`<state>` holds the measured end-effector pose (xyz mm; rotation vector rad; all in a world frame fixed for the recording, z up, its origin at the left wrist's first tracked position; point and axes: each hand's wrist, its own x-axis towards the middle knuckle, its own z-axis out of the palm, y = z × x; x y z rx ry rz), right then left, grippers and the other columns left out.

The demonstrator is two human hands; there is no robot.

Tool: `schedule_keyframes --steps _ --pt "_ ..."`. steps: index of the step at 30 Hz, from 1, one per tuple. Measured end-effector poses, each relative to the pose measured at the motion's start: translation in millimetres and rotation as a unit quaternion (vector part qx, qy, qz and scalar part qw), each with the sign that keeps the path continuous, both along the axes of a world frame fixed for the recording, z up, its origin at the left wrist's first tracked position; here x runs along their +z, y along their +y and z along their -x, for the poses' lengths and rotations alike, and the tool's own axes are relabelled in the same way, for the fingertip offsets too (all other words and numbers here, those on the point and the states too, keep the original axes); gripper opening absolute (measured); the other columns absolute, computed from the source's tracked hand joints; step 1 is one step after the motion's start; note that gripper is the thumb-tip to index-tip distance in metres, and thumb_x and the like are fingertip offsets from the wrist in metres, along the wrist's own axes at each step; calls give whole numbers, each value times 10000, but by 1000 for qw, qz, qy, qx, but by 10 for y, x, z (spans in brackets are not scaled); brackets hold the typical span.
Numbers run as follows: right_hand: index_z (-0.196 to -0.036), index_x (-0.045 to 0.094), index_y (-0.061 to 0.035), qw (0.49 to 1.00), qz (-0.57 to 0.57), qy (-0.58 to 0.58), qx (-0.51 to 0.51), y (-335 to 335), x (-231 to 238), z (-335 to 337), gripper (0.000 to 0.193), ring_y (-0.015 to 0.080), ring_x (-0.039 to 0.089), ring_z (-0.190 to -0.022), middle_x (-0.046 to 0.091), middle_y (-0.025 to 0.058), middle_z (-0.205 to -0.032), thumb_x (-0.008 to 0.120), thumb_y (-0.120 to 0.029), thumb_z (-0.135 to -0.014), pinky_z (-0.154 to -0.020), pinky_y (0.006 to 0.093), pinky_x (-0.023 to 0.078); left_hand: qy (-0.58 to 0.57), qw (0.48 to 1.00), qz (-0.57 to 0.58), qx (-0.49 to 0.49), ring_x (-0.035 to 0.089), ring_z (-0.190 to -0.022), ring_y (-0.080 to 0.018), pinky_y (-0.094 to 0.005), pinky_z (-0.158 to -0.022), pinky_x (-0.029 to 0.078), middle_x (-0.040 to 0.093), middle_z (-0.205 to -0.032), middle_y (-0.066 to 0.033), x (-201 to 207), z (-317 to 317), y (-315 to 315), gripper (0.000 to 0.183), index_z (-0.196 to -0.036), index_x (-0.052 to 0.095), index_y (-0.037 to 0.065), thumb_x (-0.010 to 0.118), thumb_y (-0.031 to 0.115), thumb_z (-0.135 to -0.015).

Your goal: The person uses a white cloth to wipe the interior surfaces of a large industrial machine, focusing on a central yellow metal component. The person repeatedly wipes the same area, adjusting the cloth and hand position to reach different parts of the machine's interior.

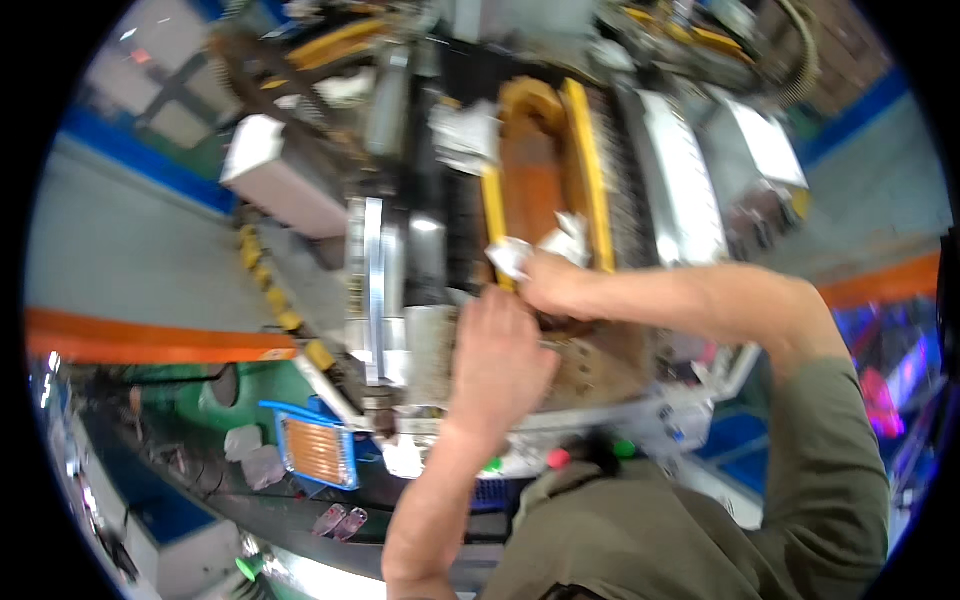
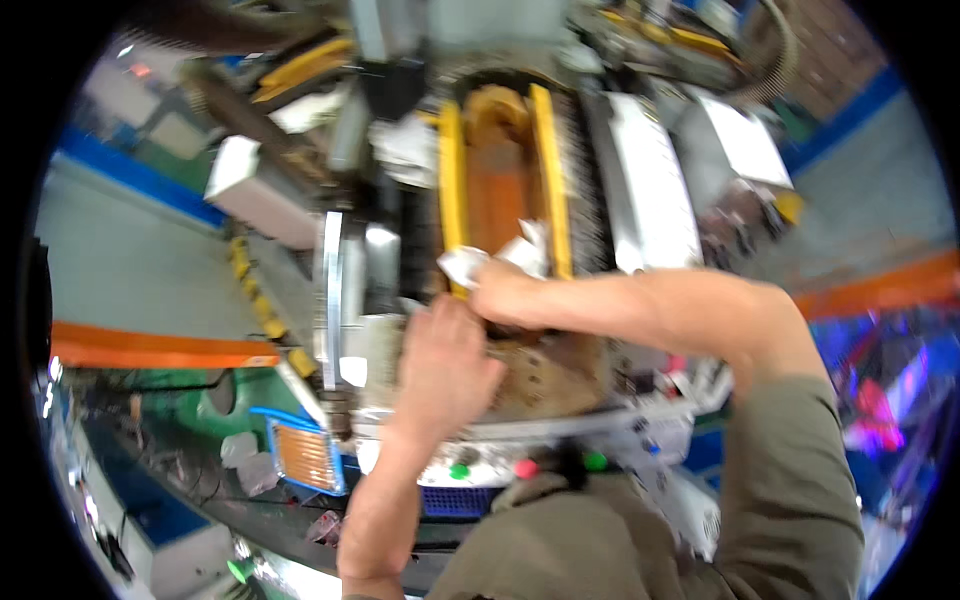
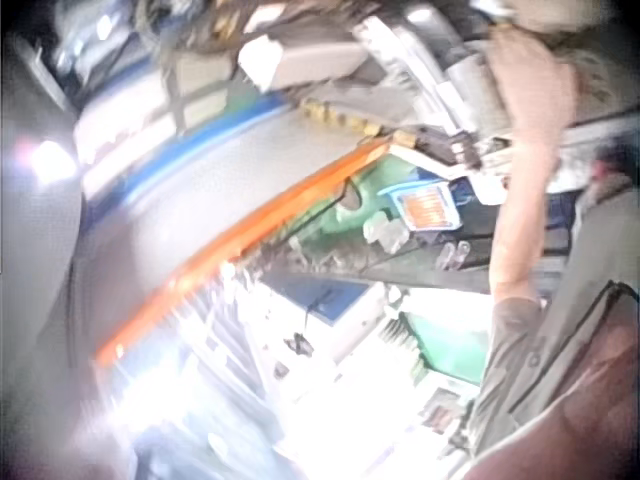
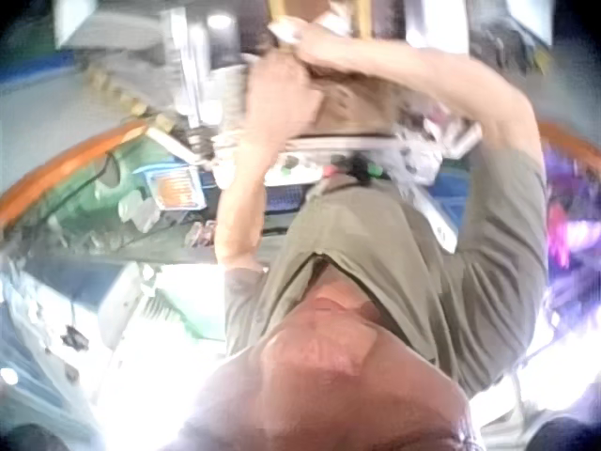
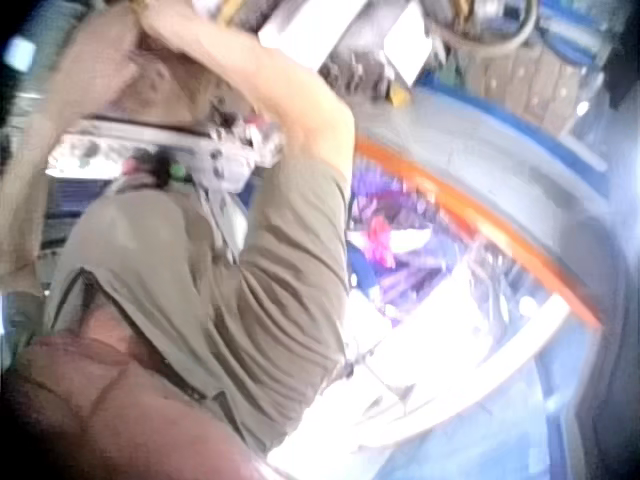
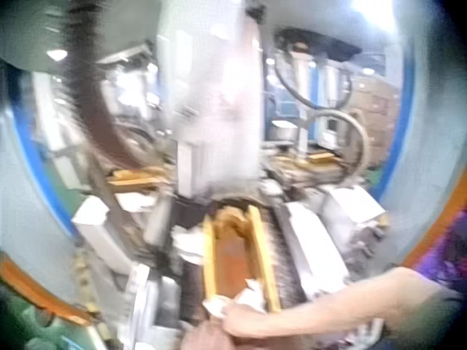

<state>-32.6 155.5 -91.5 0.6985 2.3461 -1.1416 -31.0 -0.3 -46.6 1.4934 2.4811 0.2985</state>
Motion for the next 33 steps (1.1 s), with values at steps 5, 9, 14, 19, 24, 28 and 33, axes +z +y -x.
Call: schedule_keyframes --steps 5,9,14,19,24,28,33 --pt "-1025 627 68 999 41 1 0 168 137 -210 276 315 639 -892 654 227 -950 527 -98 -828 -737 390 491 49 997 -54 9 387 -1287 -376 -480 -1112 239 494 -1291 -273 -44 -72 57 633 -1214 502 -138 531 362 -827" --pt "-986 615 71 996 85 -6 -3 115 440 -213 251 197 598 -798 642 141 -869 585 -101 -806 -678 342 468 40 998 -45 11 365 -1298 -378 -475 -1117 231 470 -1314 -268 -128 -66 -57 671 -1255 459 -141 525 388 -847" --pt "-1013 625 55 968 206 -15 -145 243 515 -235 257 217 637 -779 663 127 -890 638 -102 -810 -717 341 497 50 998 -33 0 356 -1304 -386 -470 -1119 228 456 -1322 -273 -149 -94 -60 700 -1274 433 -142 528 421 -869" --pt "-1064 564 86 972 57 201 -103 999 219 13 252 259 666 -766 670 192 -887 542 -101 -897 -696 364 523 60 998 -34 -5 350 -1316 -383 -470 -1115 237 456 -1339 -256 -72 -123 -45 709 -1276 448 -128 561 424 -847" --pt "-1030 570 -43 840 -315 385 215 830 520 -34 290 415 608 -768 625 203 -793 531 -23 -743 -654 483 484 67 994 -86 -7 402 -1274 -362 -480 -1095 270 478 -1328 -223 -143 -131 -61 598 -1210 532 -91 575 349 -808" --pt "-954 613 -19 910 -118 136 373 417 150 -224 260 415 632 -828 647 234 -830 522 -23 -710 -704 471 496 45 995 -87 0 388 -1291 -337 -467 -1104 256 501 -1303 -211 -185 -138 -137 569 -1185 550 -95 603 326 -807" --pt "-859 634 43 866 -119 -57 482 394 230 -149 203 392 633 -766 647 238 -797 517 -61 -729 -678 449 491 52 997 -58 4 369 -1312 -325 -461 -1112 239 473 -1354 -187 -118 -173 -72 549 -1207 547 -79 566 334 -847"
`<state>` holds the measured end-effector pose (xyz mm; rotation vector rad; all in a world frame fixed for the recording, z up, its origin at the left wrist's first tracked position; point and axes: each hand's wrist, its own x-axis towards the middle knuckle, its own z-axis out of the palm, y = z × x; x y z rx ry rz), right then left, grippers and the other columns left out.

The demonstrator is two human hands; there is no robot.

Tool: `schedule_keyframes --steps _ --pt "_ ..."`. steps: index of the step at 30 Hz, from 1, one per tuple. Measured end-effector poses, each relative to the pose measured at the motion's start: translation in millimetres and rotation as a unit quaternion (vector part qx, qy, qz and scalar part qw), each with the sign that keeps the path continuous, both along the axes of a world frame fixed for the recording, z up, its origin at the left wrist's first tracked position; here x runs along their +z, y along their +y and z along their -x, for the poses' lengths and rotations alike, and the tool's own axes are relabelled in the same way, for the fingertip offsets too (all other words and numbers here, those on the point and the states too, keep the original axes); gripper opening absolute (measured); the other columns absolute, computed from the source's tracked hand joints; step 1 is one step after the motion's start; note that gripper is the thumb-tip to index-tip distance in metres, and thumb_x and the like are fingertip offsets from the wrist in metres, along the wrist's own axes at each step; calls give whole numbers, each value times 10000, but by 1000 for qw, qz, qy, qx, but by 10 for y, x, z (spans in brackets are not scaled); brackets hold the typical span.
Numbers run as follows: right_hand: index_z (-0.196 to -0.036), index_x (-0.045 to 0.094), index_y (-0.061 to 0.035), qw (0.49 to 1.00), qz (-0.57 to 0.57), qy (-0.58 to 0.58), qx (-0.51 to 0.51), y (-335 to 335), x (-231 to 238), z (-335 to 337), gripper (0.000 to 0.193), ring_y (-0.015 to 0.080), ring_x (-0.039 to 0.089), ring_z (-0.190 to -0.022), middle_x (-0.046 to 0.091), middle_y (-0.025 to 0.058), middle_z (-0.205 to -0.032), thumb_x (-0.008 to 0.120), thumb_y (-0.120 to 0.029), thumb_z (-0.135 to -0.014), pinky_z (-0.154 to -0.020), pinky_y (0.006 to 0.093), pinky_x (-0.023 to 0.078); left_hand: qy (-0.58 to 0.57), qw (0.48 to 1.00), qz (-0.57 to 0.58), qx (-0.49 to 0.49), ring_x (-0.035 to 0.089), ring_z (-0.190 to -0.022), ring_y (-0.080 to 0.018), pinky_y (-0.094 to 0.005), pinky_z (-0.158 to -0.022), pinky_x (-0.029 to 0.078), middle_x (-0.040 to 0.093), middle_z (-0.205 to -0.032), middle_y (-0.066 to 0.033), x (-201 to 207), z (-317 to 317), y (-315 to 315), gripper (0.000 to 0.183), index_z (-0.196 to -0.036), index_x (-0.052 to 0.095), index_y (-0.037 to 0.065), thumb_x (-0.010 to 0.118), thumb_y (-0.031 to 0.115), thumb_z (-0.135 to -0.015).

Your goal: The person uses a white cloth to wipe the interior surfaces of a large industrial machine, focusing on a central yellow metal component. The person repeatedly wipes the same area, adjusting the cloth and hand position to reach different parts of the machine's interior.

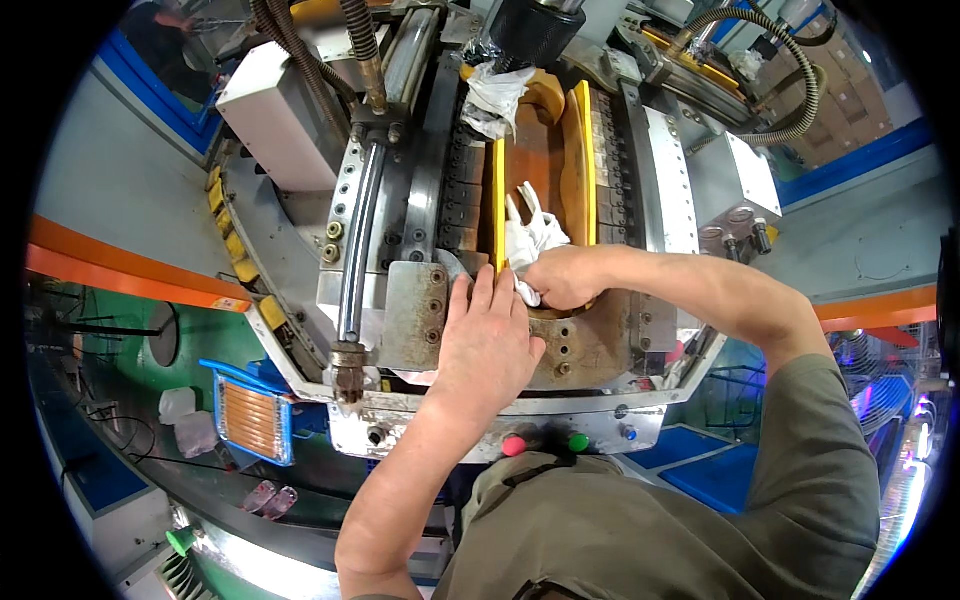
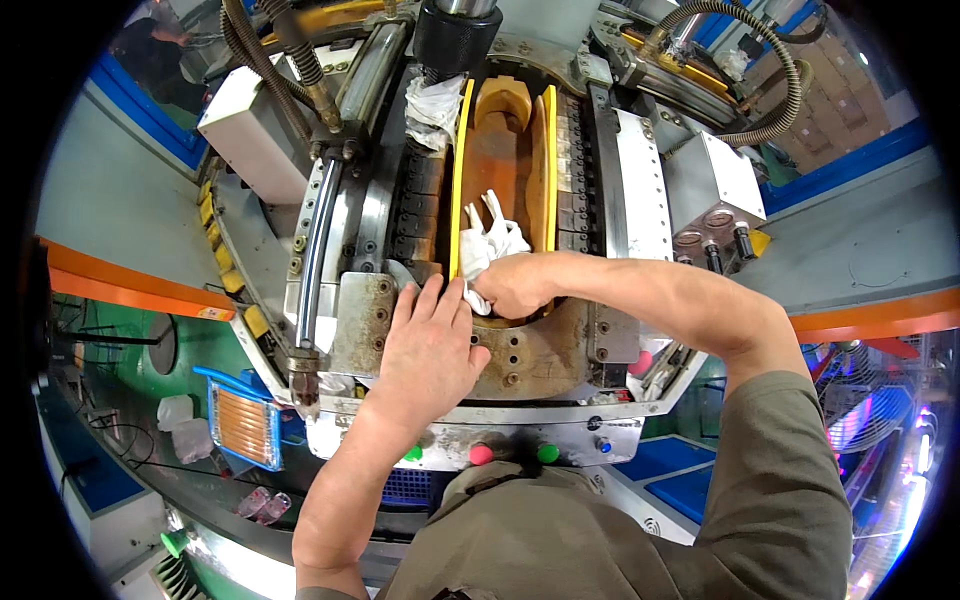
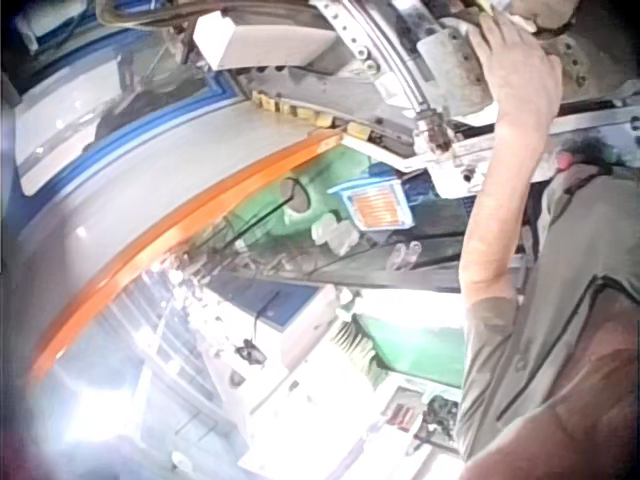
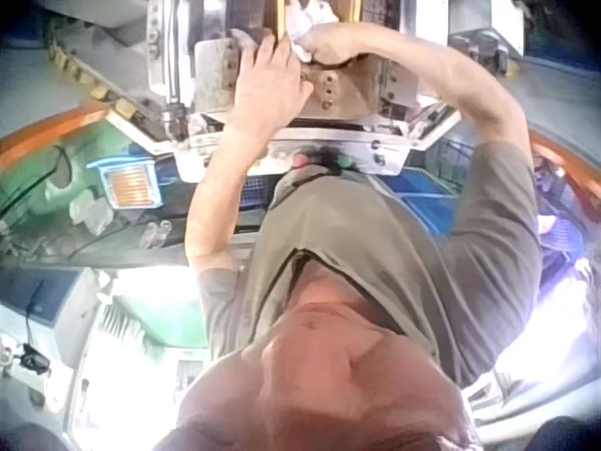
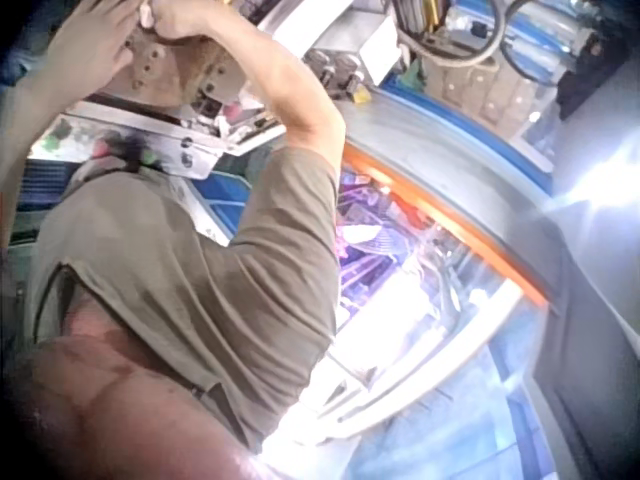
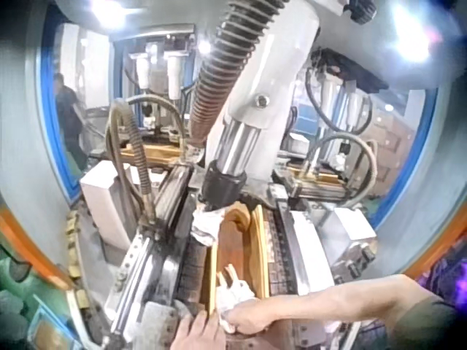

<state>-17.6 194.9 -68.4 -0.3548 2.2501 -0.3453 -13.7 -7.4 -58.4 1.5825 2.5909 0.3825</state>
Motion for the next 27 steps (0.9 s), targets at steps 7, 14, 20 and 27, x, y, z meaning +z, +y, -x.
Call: schedule_keyframes --steps 7,14,20,27 --pt "-971 578 29 995 33 -92 26 101 607 209 218 335 599 -778 630 228 -860 554 -154 -855 -731 434 467 -2 999 39 3 358 -1320 -321 -470 -1116 229 475 -1348 -186 -9 -23 14 573 -1236 534 -68 561 358 -854" --pt "-990 617 5 936 -30 318 -148 504 759 616 231 362 648 -808 653 215 -905 517 -173 -883 -741 431 535 -20 1000 -12 -3 368 -1308 -323 -478 -1112 234 467 -1357 -192 -53 -12 -49 591 -1243 521 -85 568 354 -850" --pt "-948 608 6 991 -10 113 73 96 159 66 200 357 641 -770 652 204 -825 529 -46 -772 -672 428 522 -16 1000 -11 -4 369 -1308 -320 -477 -1113 234 471 -1352 -189 -55 -5 -47 605 -1251 515 -84 574 361 -845" --pt "-876 608 47 1000 -7 -19 11 -62 262 31 198 414 606 -777 626 248 -793 528 -99 -769 -723 454 478 -16 1000 -7 6 331 -1340 -317 -493 -1123 207 464 -1357 -190 -7 0 -38 597 -1227 538 -82 551 390 -861"
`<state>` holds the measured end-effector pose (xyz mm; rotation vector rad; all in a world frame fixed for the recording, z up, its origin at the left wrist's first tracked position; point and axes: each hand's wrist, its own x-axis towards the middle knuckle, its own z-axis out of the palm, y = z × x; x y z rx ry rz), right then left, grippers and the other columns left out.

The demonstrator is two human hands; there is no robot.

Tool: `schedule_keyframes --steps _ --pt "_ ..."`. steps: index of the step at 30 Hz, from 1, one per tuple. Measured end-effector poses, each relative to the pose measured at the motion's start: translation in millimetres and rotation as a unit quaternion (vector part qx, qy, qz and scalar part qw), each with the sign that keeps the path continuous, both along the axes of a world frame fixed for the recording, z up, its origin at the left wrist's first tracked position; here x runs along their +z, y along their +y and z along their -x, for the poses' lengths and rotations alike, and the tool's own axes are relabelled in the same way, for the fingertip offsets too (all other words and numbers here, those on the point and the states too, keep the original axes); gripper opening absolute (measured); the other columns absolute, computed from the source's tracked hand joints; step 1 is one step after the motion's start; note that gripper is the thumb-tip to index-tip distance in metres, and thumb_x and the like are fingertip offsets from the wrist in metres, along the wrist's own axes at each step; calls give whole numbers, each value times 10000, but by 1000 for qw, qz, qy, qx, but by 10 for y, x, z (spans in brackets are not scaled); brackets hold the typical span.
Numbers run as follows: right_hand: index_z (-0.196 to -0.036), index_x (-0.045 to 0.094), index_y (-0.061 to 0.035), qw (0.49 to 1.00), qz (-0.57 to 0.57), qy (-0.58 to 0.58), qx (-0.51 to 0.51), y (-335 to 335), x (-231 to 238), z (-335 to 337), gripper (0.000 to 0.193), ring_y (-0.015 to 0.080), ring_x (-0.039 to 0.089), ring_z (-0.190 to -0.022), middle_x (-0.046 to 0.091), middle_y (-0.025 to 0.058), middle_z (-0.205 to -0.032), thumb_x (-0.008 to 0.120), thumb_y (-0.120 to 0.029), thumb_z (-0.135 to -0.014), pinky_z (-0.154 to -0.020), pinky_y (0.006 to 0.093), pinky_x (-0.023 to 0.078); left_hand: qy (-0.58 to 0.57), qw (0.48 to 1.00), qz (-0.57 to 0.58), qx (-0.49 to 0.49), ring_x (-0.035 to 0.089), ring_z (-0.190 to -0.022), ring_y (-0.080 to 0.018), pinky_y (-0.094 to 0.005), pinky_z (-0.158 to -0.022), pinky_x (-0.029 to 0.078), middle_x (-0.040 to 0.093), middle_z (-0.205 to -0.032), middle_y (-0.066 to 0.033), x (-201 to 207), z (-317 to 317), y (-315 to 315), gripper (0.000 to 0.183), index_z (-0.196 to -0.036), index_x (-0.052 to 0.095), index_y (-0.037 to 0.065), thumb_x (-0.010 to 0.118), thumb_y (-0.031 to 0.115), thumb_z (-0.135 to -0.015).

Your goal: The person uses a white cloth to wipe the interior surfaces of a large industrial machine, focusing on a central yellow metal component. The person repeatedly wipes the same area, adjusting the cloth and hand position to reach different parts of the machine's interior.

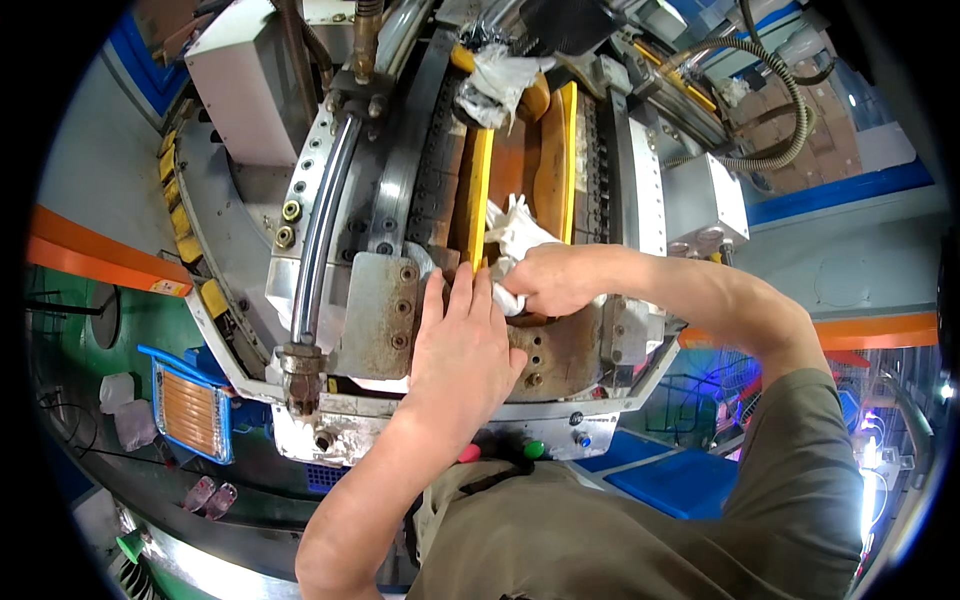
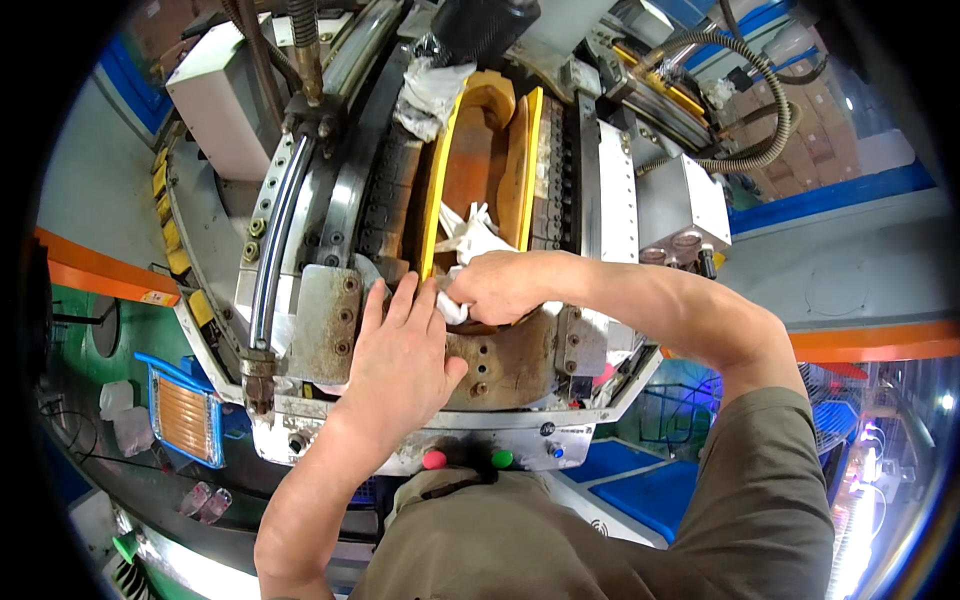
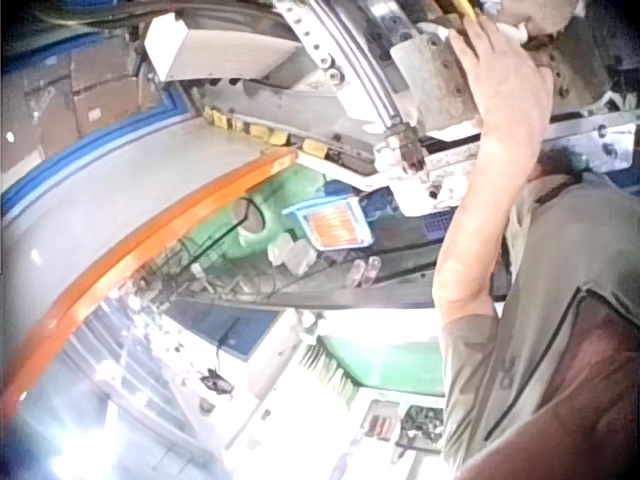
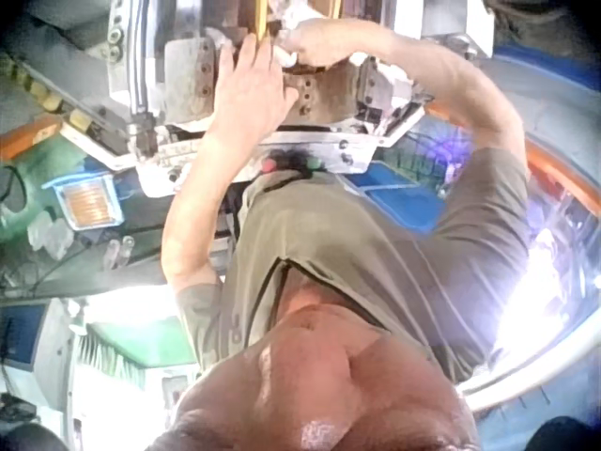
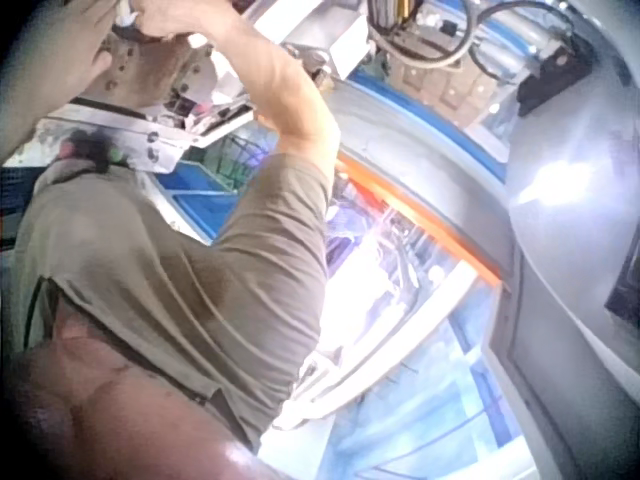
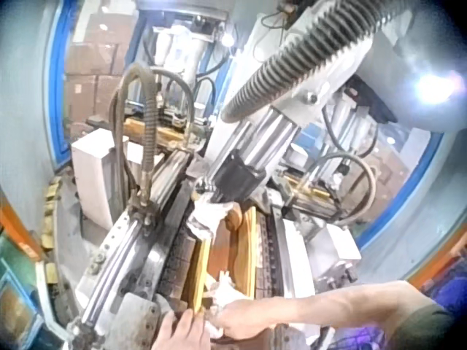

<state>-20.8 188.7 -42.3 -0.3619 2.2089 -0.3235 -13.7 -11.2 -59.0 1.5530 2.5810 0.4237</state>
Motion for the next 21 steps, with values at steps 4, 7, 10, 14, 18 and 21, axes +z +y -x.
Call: schedule_keyframes --steps 4,7,10,14,18,21 --pt "-863 623 -4 992 103 43 -53 95 182 117 149 351 620 -719 645 209 -793 544 -107 -789 -681 435 485 -42 998 36 -13 324 -1345 -318 -497 -1127 196 470 -1344 -197 52 36 7 610 -1231 534 -86 551 397 -859" --pt "-829 626 -32 991 47 115 -47 207 50 214 115 300 643 -678 656 154 -753 567 -128 -807 -630 417 504 -32 999 23 -13 318 -1347 -318 -498 -1128 191 455 -1360 -194 21 11 19 627 -1251 520 -91 548 398 -860" --pt "-784 624 -16 995 -27 96 -9 120 -13 22 110 339 657 -721 649 179 -735 556 -102 -776 -626 443 503 -30 999 21 -12 318 -1345 -320 -499 -1129 185 441 -1375 -192 3 -2 9 628 -1254 516 -92 552 393 -858" --pt "-801 631 34 998 -31 53 4 -84 14 -74 176 394 620 -735 628 261 -758 541 -115 -775 -696 459 486 -33 999 11 -5 315 -1345 -324 -502 -1130 177 433 -1378 -203 19 11 -12 636 -1255 512 -94 554 402 -858" --pt "-982 645 33 983 64 -66 -159 63 215 124 261 303 644 -746 669 186 -896 619 -146 -794 -691 415 513 -33 999 32 -18 312 -1348 -323 -504 -1131 168 432 -1378 -207 25 12 12 651 -1269 496 -99 544 404 -859" --pt "-1053 594 81 807 254 -67 -529 448 190 346 292 276 655 -863 658 173 -976 620 -91 -819 -747 387 542 -22 999 41 -21 299 -1358 -322 -505 -1133 162 420 -1395 -200 45 3 15 658 -1278 493 -90 541 416 -860"
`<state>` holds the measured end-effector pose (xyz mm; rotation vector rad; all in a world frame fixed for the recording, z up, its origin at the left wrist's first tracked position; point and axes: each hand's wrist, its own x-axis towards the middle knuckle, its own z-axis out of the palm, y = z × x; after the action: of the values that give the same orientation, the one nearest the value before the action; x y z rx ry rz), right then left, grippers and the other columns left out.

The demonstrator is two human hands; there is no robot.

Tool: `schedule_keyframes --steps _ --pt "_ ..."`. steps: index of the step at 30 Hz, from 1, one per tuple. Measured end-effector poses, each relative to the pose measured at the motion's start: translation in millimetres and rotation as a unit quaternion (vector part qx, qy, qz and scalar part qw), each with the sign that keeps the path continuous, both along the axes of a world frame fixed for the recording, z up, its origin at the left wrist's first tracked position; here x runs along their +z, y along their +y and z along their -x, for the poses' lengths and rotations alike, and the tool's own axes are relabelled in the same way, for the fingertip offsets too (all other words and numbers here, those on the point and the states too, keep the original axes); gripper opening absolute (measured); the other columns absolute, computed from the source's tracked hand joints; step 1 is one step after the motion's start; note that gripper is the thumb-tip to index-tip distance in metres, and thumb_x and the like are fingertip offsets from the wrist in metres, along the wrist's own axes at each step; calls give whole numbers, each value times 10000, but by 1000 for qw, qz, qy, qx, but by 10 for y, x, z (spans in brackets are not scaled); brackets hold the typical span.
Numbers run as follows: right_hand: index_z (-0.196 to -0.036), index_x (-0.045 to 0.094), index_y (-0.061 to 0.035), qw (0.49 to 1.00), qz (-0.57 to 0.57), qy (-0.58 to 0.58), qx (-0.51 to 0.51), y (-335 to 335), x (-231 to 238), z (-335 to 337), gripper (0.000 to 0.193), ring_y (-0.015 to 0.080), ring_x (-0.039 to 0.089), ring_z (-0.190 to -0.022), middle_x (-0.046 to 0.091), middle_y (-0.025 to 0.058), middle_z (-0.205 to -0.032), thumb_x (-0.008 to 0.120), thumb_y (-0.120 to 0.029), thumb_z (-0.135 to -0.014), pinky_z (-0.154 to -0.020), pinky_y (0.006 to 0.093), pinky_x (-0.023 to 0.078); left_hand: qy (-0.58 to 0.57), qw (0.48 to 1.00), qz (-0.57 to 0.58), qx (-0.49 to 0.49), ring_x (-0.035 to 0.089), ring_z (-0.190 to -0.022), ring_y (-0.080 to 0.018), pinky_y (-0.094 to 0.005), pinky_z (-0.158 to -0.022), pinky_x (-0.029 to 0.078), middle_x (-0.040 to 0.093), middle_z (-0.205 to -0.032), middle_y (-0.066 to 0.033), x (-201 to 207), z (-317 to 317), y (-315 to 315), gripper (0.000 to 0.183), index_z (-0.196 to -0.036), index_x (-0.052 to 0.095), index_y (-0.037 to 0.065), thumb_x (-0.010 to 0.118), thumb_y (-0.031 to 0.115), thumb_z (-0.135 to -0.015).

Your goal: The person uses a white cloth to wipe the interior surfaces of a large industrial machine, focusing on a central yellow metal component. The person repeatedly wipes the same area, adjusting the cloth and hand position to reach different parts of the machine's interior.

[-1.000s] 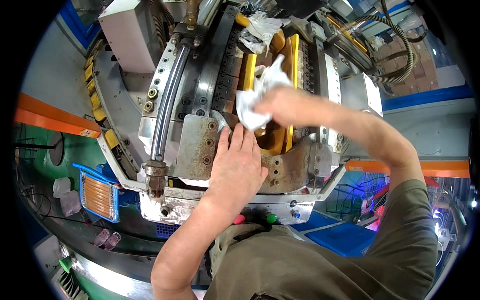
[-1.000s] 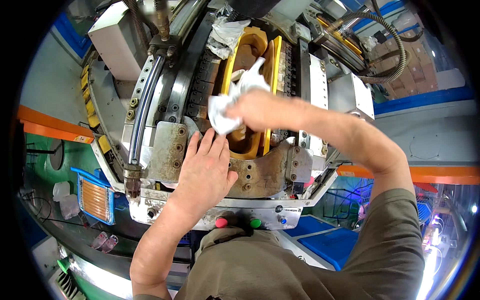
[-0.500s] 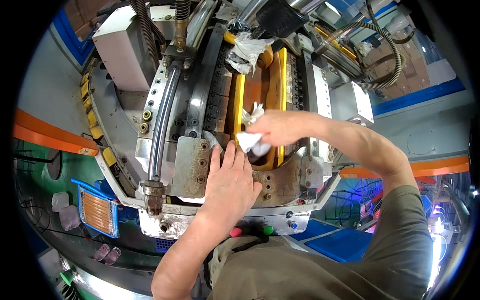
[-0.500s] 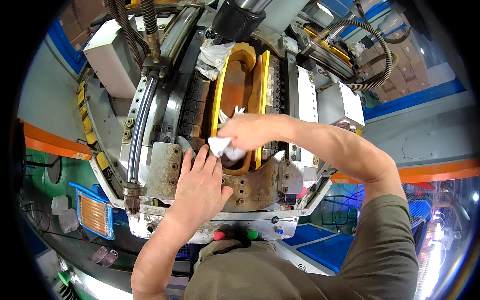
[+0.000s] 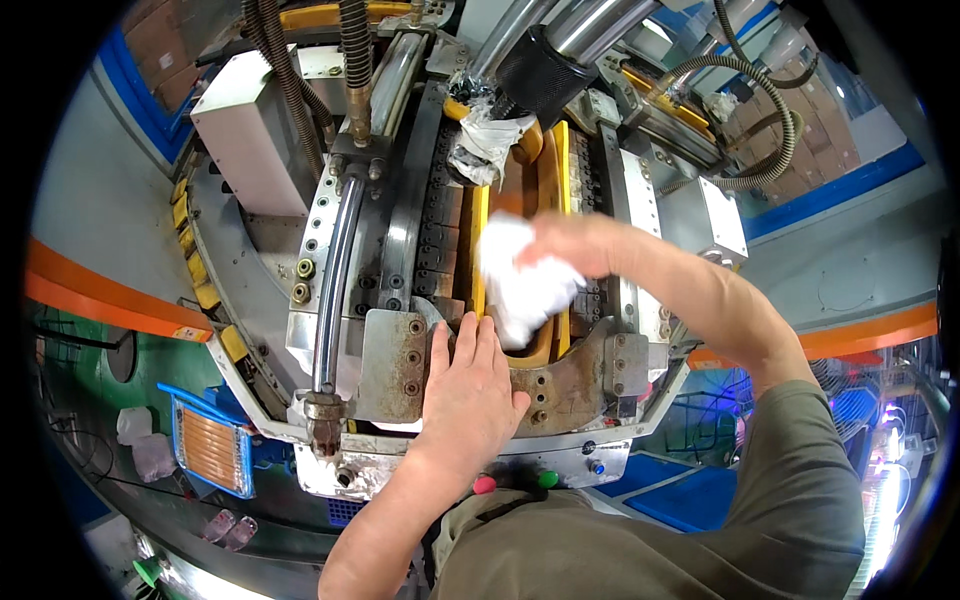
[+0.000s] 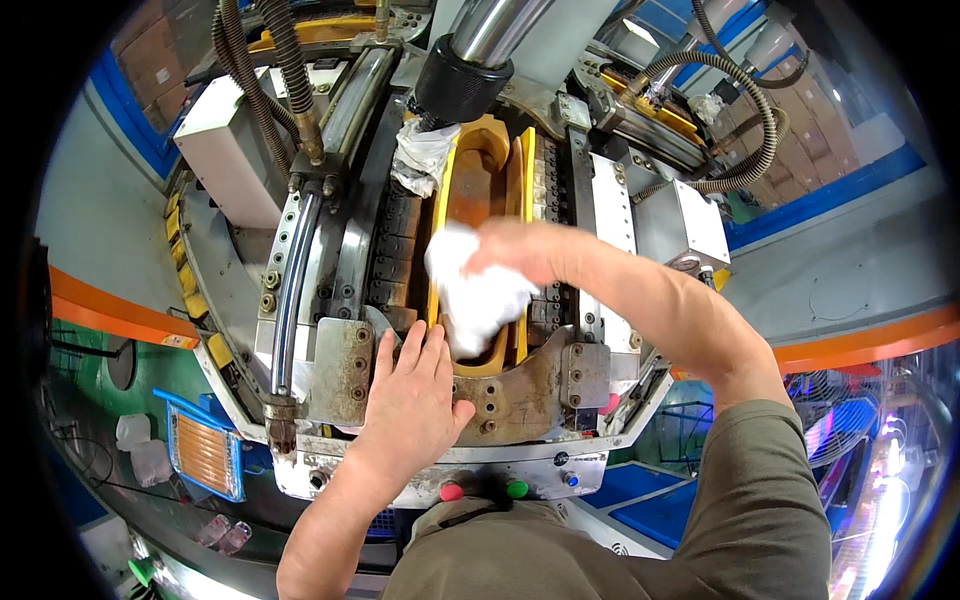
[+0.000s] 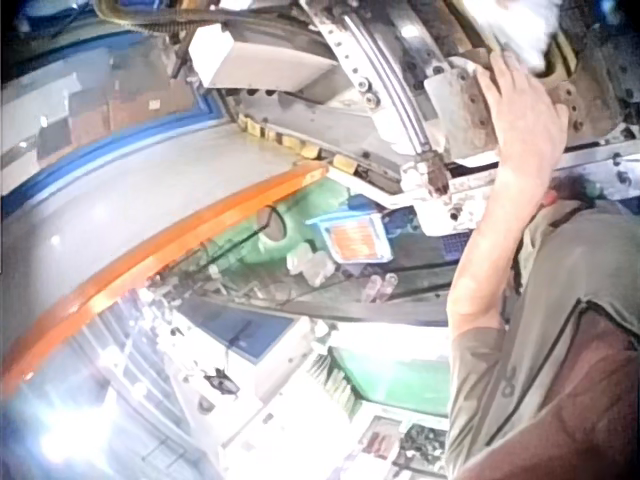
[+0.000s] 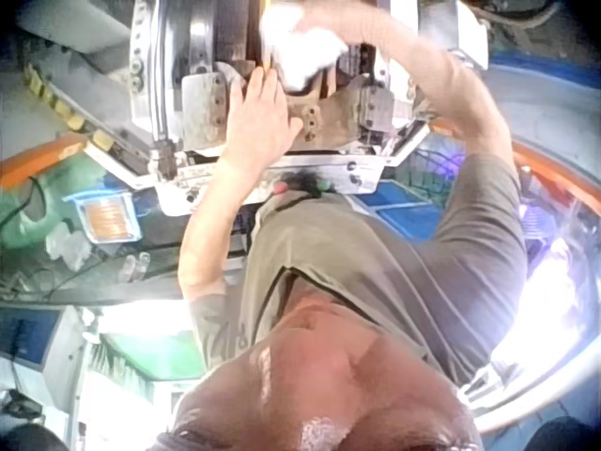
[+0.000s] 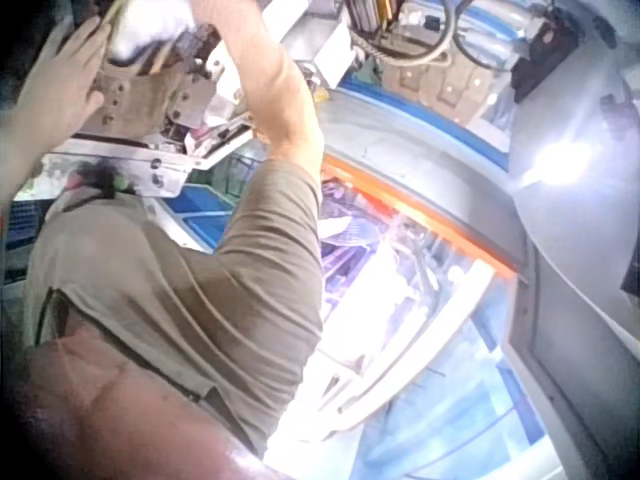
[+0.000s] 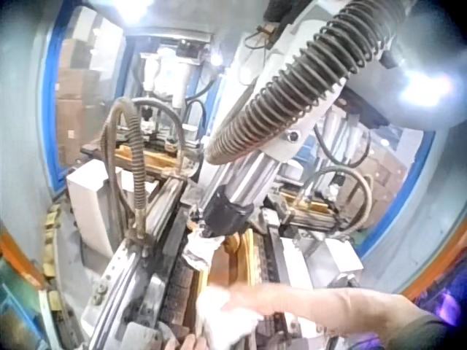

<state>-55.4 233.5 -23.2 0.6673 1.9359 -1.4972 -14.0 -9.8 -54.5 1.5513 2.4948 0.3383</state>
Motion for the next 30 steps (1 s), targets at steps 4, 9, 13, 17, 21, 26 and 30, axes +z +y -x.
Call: schedule_keyframes --steps 4,9,13,17,21,26,30 --pt "-1000 590 68 875 151 159 -431 589 -410 394 182 305 651 -928 647 178 -1008 561 -39 -854 -795 447 536 -4 1000 -10 -3 298 -1361 -328 -505 -1130 175 413 -1406 -202 2 10 -22 669 -1271 500 -93 567 416 -843" --pt "-992 612 4 791 -73 235 -561 1046 -1073 987 200 276 653 -885 648 143 -962 609 -96 -818 -707 399 516 -19 999 -29 -13 307 -1354 -330 -506 -1127 188 413 -1403 -209 33 9 6 696 -1280 487 -96 592 422 -828" --pt "-990 615 9 748 -26 241 -618 974 -1300 1338 205 281 652 -885 650 149 -956 598 -86 -810 -712 397 512 -18 1000 -22 1 302 -1356 -329 -503 -1128 187 419 -1397 -206 12 38 -33 699 -1281 486 -93 593 427 -828" --pt "-989 619 15 748 -3 253 -614 1015 -1397 1538 210 286 650 -885 651 155 -950 587 -77 -802 -717 395 507 -34 999 -16 -1 286 -1364 -327 -498 -1131 181 416 -1397 -200 34 58 -43 694 -1274 498 -87 602 431 -824" --pt "-988 623 20 759 9 273 -591 1057 -1454 1678 217 291 649 -886 652 161 -944 576 -67 -795 -723 394 503 -52 998 -19 10 270 -1373 -322 -498 -1134 172 407 -1406 -199 30 54 -40 703 -1273 501 -85 599 442 -819" --pt "-986 627 27 789 12 290 -542 1071 -1526 1845 226 297 647 -886 654 168 -936 563 -55 -785 -729 392 497 -65 998 -17 4 266 -1379 -324 -500 -1140 150 393 -1425 -193 14 59 -51 710 -1281 499 -78 583 458 -822" --pt "-984 631 32 810 11 306 -500 1026 -1576 1934 235 301 645 -886 655 173 -930 552 -46 -778 -734 391 492 -72 997 -24 15 276 -1375 -326 -506 -1137 151 401 -1419 -191 -4 57 -64 713 -1278 502 -77 587 459 -816"
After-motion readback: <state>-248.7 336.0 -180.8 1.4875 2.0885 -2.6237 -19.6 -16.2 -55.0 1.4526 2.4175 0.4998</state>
